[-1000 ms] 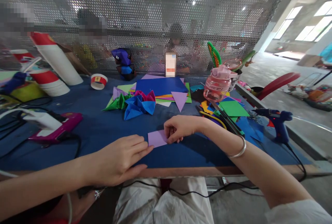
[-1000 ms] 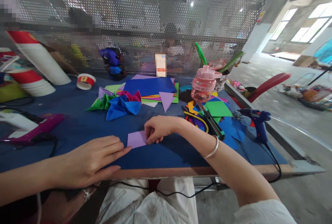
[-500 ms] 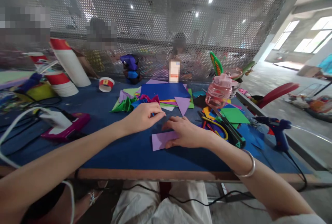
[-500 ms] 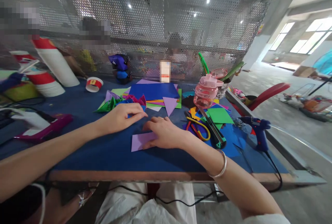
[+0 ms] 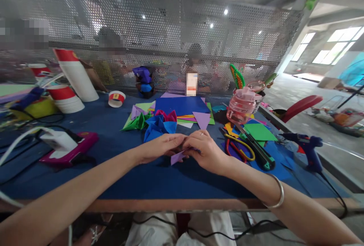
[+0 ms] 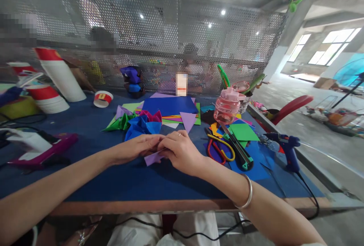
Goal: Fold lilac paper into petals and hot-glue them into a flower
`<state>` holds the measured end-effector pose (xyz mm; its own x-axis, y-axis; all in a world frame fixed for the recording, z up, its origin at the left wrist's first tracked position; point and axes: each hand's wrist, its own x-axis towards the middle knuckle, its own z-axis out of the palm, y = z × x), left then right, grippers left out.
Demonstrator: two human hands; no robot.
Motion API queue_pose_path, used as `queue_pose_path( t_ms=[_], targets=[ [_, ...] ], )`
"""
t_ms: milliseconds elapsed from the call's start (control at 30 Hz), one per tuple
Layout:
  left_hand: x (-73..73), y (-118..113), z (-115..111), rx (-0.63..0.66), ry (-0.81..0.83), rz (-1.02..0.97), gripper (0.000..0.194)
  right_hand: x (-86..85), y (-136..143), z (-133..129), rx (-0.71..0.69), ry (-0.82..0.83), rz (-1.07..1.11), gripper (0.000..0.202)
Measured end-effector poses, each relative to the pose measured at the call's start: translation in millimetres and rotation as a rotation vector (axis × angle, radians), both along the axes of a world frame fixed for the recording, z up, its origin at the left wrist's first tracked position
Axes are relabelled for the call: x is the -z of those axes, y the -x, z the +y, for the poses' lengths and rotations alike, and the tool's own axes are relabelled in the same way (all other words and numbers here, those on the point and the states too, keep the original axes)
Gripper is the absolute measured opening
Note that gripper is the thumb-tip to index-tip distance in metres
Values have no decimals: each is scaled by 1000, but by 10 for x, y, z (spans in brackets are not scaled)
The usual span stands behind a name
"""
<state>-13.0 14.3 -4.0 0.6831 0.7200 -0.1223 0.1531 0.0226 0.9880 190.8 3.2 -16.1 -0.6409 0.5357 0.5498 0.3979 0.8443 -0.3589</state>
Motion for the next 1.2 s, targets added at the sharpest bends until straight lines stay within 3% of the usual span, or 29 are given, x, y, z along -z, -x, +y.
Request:
queue_pose_path(
  t_ms=[133, 300, 400, 533, 633, 700, 867, 1100, 1200],
  targets=[
    [-39, -6, -42, 109, 71, -79, 51, 6, 6, -29, 16, -97, 32, 14],
    [-74, -4, -55, 146, 87, -47, 58, -6, 24, -81, 33, -149, 20, 14],
    [-78, -8, -47, 111, 110, -82, 54, -15, 36, -107, 146, -197, 76, 25],
    [-53, -14, -9, -45, 124, -181, 50, -19, 46, -111, 302, -184, 186, 32],
    [-15, -12, 27, -128, 79, -231, 54, -14, 52, -94, 378, -59, 308, 25],
    [15, -12, 41, -149, 7, -257, 56, -16, 55, -80, 394, 116, 347, 17],
    [44, -30, 18, -179, -138, -238, 59, -23, 70, -64, 284, 578, 345, 32],
    [-14, -33, 5, -186, -102, -320, 53, 83, 53, 49, 263, 649, 418, 20],
    [-14, -33, 10, -200, -110, -319, 54, 109, 44, 95, 243, 687, 480, 25]
  ],
)
